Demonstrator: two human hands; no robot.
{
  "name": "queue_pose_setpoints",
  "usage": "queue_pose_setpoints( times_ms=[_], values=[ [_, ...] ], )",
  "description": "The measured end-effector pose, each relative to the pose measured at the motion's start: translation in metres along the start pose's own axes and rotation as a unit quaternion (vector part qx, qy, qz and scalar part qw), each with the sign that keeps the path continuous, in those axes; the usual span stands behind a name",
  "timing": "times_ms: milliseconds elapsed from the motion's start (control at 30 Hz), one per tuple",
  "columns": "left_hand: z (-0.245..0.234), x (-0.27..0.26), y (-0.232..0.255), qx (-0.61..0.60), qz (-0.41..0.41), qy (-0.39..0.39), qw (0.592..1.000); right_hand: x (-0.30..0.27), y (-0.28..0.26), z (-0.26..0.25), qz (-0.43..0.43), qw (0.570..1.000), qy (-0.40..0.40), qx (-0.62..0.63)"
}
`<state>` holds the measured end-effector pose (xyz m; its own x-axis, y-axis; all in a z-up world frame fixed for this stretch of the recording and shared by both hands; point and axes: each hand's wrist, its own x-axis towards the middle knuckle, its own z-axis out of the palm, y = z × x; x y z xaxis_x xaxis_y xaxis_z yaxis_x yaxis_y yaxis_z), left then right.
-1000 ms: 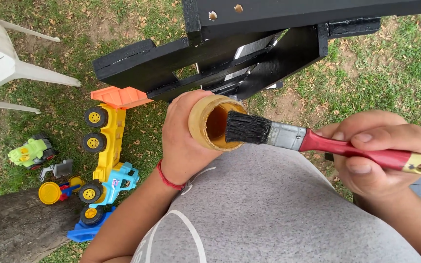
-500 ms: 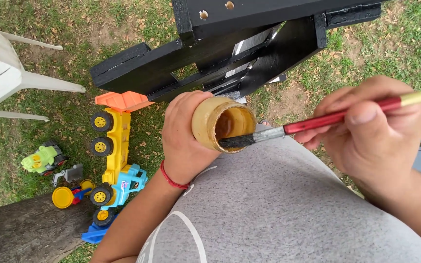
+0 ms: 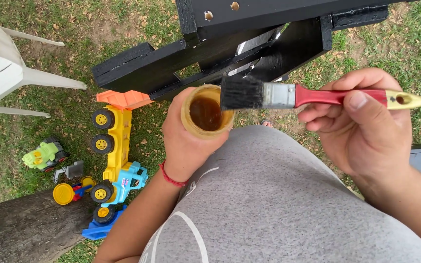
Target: Painting a wooden structure with black paint using a paintbrush.
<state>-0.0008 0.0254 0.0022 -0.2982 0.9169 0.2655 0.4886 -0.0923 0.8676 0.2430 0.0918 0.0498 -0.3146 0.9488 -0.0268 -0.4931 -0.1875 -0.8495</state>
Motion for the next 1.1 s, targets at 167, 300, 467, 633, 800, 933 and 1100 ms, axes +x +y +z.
queue_pose_setpoints(
  times_ms=[167, 300, 467, 633, 800, 933, 1100],
  values=[
    [-0.005, -0.007, -0.01, -0.019, -0.05, 0.0, 0.999, 0.015, 0.026, -0.012, -0.088, 0.993, -0.044, -0.059],
    [-0.016, -0.017, -0.013, 0.014, -0.044, 0.015, 0.999, 0.041, 0.06, -0.023, -0.255, 0.933, -0.092, -0.236],
    [-0.027, -0.027, -0.024, -0.066, 0.006, 0.052, 0.996, 0.069, 0.107, -0.029, -0.3, 0.929, -0.107, -0.187],
    [-0.03, -0.038, -0.028, -0.071, -0.002, 0.059, 0.996, 0.079, 0.135, -0.024, -0.328, 0.928, -0.064, -0.166],
    [-0.035, -0.041, -0.034, -0.072, 0.015, 0.057, 0.996, 0.08, 0.139, -0.036, -0.397, 0.897, -0.021, -0.193],
    [-0.052, -0.042, -0.041, -0.07, 0.025, 0.028, 0.997, 0.06, 0.142, -0.05, -0.441, 0.872, -0.01, -0.212],
    [-0.092, -0.045, -0.059, -0.064, 0.047, 0.0, 0.997, 0.046, 0.174, -0.017, -0.445, 0.866, 0.011, -0.228]
  ],
)
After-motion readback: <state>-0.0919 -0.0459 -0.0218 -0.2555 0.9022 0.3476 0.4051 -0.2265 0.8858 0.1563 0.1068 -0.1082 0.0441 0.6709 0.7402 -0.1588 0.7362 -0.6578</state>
